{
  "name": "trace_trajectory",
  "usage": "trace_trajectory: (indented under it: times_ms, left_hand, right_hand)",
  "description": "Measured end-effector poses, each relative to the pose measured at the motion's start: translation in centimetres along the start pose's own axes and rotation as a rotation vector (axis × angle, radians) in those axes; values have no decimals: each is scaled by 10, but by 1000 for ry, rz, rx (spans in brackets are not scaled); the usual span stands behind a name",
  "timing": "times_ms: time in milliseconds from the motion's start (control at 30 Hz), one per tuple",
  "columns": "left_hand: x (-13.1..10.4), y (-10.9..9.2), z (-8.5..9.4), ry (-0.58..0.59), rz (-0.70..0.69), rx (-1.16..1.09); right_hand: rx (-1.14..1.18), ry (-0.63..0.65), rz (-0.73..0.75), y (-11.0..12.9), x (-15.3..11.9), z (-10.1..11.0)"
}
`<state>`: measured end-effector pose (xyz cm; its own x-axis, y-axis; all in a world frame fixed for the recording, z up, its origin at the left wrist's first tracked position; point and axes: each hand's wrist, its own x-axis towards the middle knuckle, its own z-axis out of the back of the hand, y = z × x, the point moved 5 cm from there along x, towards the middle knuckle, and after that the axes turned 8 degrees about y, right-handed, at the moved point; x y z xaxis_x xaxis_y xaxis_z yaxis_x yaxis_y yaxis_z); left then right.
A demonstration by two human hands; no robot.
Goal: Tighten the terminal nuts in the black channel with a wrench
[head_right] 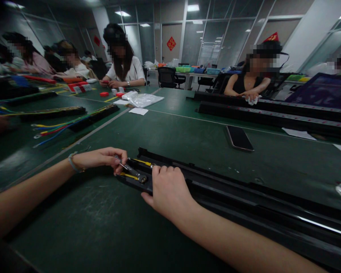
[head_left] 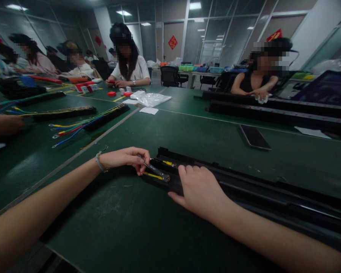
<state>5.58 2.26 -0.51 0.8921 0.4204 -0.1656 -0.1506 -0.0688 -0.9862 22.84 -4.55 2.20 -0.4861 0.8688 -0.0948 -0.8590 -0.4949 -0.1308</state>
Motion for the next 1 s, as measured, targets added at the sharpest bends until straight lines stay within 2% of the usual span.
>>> trace_trajectory:
  times_ms: [533,1000]
  left_hand:
    - [-1,-2,-2,-28,28,37]
    - [0,-4,-2,-63,45,95]
  right_hand:
    - [-7,-37,1,-1,0,-1]
    - [-10,-12,-2,0,1,-1]
